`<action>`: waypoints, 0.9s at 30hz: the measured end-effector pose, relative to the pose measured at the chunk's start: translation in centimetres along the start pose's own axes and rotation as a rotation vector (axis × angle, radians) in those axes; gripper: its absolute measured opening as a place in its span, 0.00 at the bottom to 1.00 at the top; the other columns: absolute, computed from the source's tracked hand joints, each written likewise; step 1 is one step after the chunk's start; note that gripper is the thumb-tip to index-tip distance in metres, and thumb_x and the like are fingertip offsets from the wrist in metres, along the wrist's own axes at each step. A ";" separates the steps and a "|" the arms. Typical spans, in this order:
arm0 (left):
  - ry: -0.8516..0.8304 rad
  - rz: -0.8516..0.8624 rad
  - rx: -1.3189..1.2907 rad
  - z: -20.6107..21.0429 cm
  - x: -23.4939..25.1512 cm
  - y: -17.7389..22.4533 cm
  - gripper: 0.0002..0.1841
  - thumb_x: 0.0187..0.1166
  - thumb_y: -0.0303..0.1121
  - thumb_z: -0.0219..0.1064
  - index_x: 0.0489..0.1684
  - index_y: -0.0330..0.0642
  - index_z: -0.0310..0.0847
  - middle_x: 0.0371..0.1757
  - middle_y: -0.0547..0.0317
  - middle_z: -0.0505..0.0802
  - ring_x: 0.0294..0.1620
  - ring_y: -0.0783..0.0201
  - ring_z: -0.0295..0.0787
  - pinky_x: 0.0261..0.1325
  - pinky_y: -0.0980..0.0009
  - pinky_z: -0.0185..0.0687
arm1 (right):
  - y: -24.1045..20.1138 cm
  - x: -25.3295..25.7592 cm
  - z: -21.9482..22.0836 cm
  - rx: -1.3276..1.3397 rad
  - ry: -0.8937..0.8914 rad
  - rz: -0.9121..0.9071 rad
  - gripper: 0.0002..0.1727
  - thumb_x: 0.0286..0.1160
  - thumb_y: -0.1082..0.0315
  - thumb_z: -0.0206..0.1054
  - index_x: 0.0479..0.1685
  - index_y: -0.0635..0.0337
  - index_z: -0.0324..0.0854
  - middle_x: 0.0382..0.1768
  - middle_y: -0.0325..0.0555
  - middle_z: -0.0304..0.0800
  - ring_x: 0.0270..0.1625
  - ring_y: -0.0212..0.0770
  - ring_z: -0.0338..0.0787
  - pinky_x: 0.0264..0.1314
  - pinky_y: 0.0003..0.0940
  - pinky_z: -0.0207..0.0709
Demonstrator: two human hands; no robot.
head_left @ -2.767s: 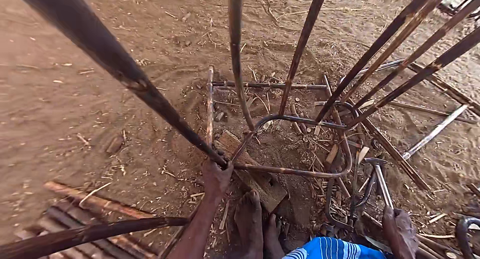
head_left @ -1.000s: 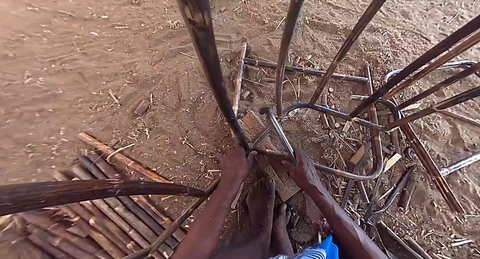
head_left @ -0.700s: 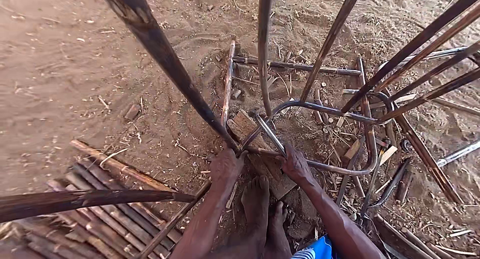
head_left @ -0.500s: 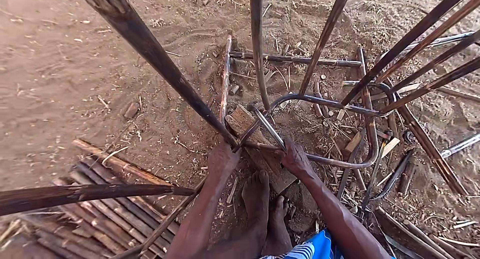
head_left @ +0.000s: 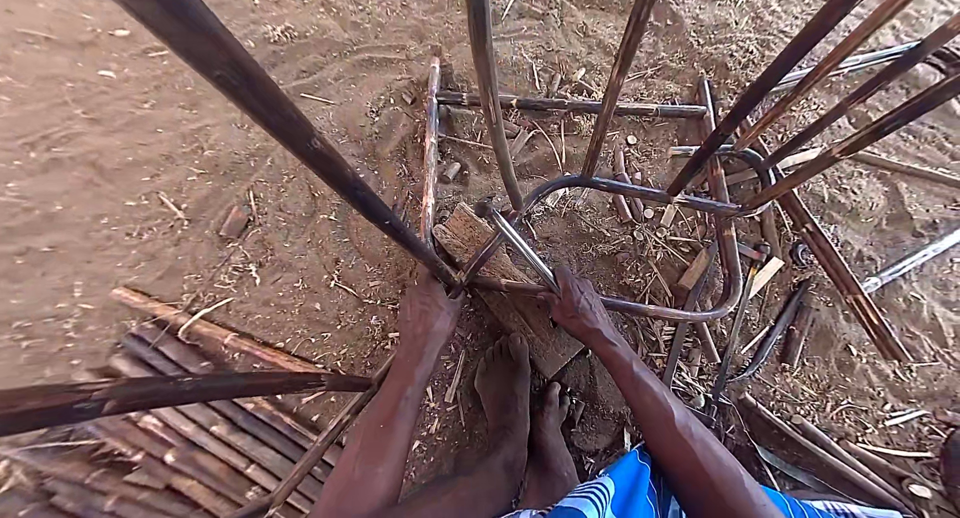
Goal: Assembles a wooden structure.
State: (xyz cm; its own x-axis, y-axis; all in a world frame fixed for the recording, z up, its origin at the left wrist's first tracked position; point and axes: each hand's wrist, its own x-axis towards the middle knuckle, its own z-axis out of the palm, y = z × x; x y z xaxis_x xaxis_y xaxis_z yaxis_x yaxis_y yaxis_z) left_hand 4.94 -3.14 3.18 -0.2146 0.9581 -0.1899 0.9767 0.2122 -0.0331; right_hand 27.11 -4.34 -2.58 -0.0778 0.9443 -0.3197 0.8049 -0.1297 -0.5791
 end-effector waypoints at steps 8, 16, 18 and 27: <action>-0.173 0.080 -0.337 3.4 3.5 -2.6 0.24 0.77 0.48 0.75 0.54 0.34 0.83 0.42 0.34 0.92 0.47 0.32 0.92 0.52 0.31 0.83 | 0.1 0.2 0.1 0.020 -0.005 0.001 0.18 0.82 0.57 0.68 0.60 0.61 0.78 0.41 0.57 0.90 0.48 0.58 0.92 0.53 0.59 0.84; -0.199 0.121 -0.343 3.1 3.3 -3.1 0.21 0.77 0.49 0.76 0.40 0.36 0.86 0.35 0.39 0.92 0.43 0.36 0.92 0.50 0.35 0.83 | 0.0 0.3 0.3 0.035 0.007 0.005 0.17 0.81 0.57 0.69 0.57 0.60 0.78 0.38 0.56 0.90 0.45 0.57 0.92 0.50 0.58 0.85; -0.230 0.129 -0.334 3.1 3.4 -3.3 0.21 0.77 0.50 0.75 0.35 0.37 0.86 0.33 0.40 0.91 0.42 0.38 0.92 0.49 0.36 0.83 | -0.1 0.3 0.2 0.030 -0.004 0.022 0.17 0.81 0.57 0.69 0.58 0.60 0.79 0.39 0.55 0.90 0.46 0.56 0.93 0.51 0.58 0.85; -0.118 0.187 -0.321 3.2 3.3 -3.4 0.22 0.82 0.50 0.69 0.33 0.36 0.86 0.33 0.41 0.91 0.41 0.39 0.92 0.46 0.37 0.85 | 0.1 0.6 0.2 0.036 -0.022 0.045 0.17 0.81 0.56 0.70 0.57 0.59 0.80 0.39 0.55 0.90 0.46 0.56 0.92 0.51 0.59 0.84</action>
State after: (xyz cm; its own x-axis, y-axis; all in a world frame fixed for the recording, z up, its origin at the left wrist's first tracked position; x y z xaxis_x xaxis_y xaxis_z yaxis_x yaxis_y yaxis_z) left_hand 0.95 -1.28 -0.52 -0.0120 0.9611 -0.2760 0.9425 0.1031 0.3178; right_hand 26.98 -3.83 -3.00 -0.0550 0.9304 -0.3625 0.7865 -0.1833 -0.5897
